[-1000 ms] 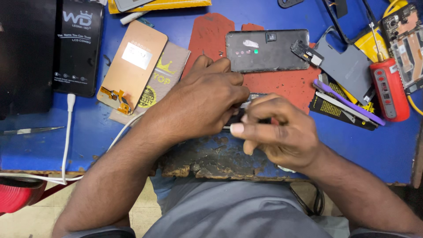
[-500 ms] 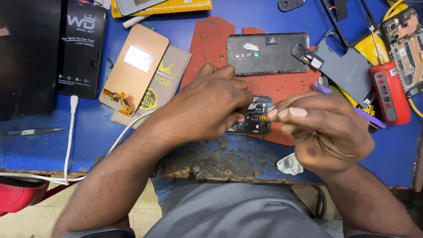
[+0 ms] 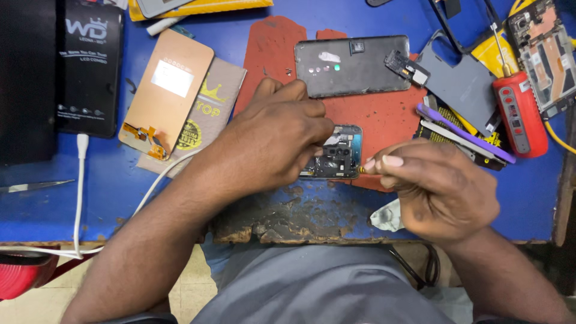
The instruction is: The person uses tweezers to remove a small component from a disassembled smartphone, then uses a screwdriver to remove screws and a metal bracket. They peel protective film from a new battery and prepare to install it.
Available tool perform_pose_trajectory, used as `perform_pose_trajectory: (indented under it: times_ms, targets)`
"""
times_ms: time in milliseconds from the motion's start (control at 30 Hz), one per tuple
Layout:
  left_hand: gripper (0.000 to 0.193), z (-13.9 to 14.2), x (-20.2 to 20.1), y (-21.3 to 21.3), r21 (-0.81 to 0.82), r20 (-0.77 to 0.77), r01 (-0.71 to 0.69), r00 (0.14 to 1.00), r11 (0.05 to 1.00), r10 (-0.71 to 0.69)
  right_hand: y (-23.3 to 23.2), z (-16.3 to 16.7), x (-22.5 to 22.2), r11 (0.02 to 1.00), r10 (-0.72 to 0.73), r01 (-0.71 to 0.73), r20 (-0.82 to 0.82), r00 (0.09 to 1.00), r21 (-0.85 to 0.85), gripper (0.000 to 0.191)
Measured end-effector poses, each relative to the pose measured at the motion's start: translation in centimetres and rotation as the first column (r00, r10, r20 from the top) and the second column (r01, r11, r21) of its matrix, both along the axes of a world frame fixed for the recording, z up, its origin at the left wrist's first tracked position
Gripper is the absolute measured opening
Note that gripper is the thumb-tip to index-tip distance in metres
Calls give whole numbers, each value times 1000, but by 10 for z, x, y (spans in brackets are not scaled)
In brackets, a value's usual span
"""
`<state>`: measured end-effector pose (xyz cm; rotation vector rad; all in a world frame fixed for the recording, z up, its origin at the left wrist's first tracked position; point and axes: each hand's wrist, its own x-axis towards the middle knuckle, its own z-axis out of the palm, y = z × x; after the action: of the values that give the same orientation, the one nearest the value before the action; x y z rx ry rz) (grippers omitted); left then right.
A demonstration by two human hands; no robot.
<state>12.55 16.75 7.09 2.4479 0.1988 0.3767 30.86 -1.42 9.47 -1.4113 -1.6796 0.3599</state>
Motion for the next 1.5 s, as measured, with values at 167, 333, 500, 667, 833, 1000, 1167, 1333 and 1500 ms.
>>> perform_pose_trajectory:
  times_ms: [167, 333, 500, 667, 833, 1000, 1167, 1333, 1500]
  targets:
    - [7, 1, -2, -1, 54, -38, -7, 999, 998, 9, -14, -16, -1, 1000, -13, 13, 29, 1000, 7, 35]
    - [6, 4, -2, -1, 52, -61, 6, 998, 999, -3, -15, -21, 2, 1000, -2, 0, 71, 998, 19, 40]
    - [4, 3, -2, 0, 49, -60, 10, 998, 999, -7, -7, -21, -1, 992, 70, -80, 108, 992, 93, 39]
    - [5, 4, -2, 0, 55, -86, 16, 996, 998, -11, -4, -14, -9, 977, 201, -200, -11, 980, 80, 34]
    - [7, 8, 0, -1, 18, -89, 13, 996, 1000, -11, 3, -12, -5, 949, 315, -315, -83, 945, 16, 35]
    - [7, 8, -1, -1, 23, -115, 6, 993, 1000, -3, -2, -15, -9, 979, 193, -203, -211, 958, -26, 41]
    - [9, 7, 0, 0, 19, -99, 16, 995, 1000, -14, -1, -20, -10, 994, 103, -100, -105, 989, 32, 47]
    - [9, 6, -1, 0, 34, -99, 21, 995, 999, -18, -3, -20, -8, 997, 74, -74, -153, 985, 7, 40]
    - [7, 3, -1, -1, 47, -62, 15, 998, 999, -13, -4, -22, -7, 990, 137, -136, -254, 957, 21, 37]
